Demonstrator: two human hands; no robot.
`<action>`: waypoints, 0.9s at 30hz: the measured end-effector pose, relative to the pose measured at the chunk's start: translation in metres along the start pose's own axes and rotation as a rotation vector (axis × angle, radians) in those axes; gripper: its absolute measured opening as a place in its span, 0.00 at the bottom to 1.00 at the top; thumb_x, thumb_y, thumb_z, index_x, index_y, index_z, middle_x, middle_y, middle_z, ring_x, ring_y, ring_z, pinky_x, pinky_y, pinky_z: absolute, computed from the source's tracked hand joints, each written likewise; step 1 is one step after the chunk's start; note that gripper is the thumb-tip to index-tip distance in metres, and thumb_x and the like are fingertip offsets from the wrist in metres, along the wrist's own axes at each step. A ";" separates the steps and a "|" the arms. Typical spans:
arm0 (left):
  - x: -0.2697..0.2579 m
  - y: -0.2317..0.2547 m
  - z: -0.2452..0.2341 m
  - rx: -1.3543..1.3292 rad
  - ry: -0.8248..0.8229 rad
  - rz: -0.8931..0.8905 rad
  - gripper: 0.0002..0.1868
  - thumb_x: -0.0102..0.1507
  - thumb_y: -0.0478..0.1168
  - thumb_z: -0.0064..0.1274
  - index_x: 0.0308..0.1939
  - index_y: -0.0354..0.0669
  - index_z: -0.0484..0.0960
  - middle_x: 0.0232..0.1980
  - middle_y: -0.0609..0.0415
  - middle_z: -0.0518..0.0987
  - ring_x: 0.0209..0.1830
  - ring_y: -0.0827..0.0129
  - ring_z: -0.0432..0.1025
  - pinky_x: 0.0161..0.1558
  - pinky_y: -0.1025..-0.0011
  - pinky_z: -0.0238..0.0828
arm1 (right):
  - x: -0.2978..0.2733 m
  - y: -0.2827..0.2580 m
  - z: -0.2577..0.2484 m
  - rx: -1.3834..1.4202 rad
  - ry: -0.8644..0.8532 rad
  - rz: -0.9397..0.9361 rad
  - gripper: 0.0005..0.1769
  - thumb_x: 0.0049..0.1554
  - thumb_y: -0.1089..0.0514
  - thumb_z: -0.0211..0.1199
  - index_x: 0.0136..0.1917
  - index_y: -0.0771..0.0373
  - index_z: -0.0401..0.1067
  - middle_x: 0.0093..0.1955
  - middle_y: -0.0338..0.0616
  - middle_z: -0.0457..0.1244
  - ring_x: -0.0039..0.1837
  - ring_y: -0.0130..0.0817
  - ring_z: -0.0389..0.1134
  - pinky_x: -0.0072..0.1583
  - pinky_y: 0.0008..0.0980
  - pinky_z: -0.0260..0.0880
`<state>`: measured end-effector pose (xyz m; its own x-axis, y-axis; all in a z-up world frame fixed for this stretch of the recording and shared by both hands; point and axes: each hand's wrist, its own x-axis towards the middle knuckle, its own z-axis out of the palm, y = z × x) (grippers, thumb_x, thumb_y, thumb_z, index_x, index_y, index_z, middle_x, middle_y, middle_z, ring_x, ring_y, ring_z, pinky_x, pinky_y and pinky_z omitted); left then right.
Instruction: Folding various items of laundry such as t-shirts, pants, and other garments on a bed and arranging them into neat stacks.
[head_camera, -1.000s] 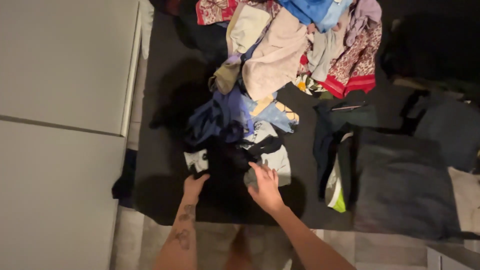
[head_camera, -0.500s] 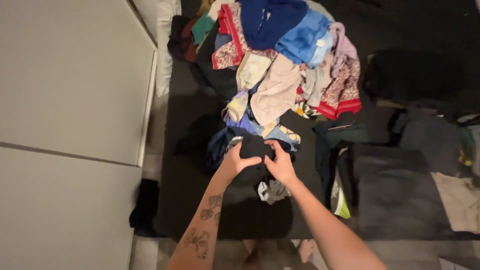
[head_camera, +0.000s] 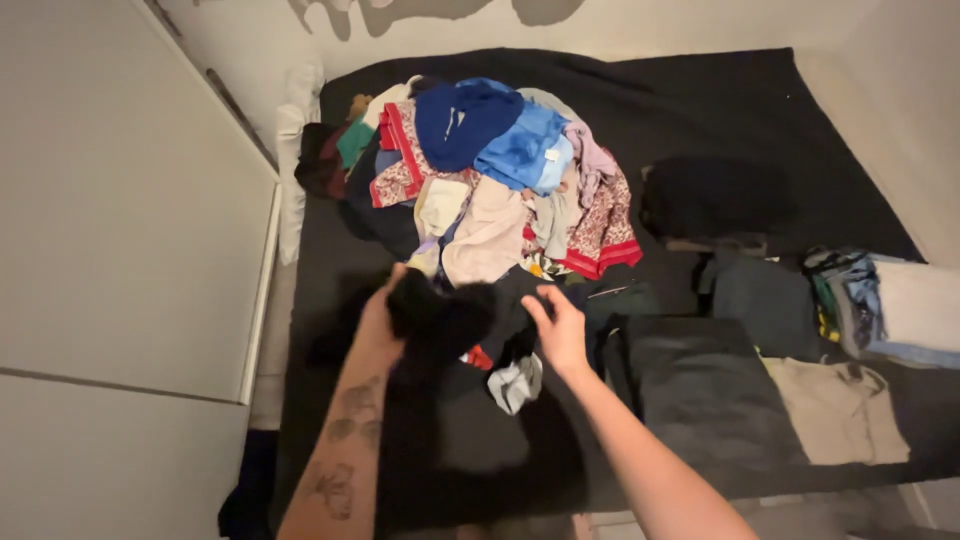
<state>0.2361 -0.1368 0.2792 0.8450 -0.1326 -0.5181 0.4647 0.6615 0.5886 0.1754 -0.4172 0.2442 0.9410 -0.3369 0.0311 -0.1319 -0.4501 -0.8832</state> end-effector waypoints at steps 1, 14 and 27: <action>-0.019 0.012 0.000 -0.002 -0.003 0.007 0.27 0.69 0.52 0.56 0.66 0.37 0.77 0.68 0.38 0.75 0.71 0.55 0.67 0.74 0.62 0.55 | 0.006 -0.004 -0.008 0.002 0.000 -0.007 0.16 0.59 0.46 0.69 0.56 0.55 0.78 0.54 0.54 0.72 0.61 0.56 0.71 0.60 0.52 0.73; -0.111 0.065 0.087 0.409 0.299 0.395 0.60 0.60 0.48 0.70 0.81 0.36 0.41 0.82 0.27 0.40 0.82 0.42 0.43 0.77 0.49 0.46 | 0.052 -0.122 -0.091 -0.085 -0.186 -0.224 0.17 0.63 0.37 0.62 0.62 0.39 0.72 0.42 0.47 0.70 0.54 0.51 0.72 0.59 0.49 0.69; -0.111 0.086 0.113 0.278 0.070 0.665 0.53 0.54 0.30 0.75 0.76 0.42 0.55 0.74 0.39 0.63 0.67 0.54 0.68 0.58 0.54 0.78 | 0.087 -0.089 -0.121 -0.037 -0.276 -0.662 0.18 0.47 0.66 0.72 0.53 0.62 0.79 0.65 0.55 0.67 0.68 0.57 0.66 0.70 0.52 0.61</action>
<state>0.2123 -0.1486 0.4573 0.9577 0.2863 -0.0289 -0.0835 0.3726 0.9242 0.2315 -0.5063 0.3820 0.8708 0.2355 0.4315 0.4882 -0.5170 -0.7031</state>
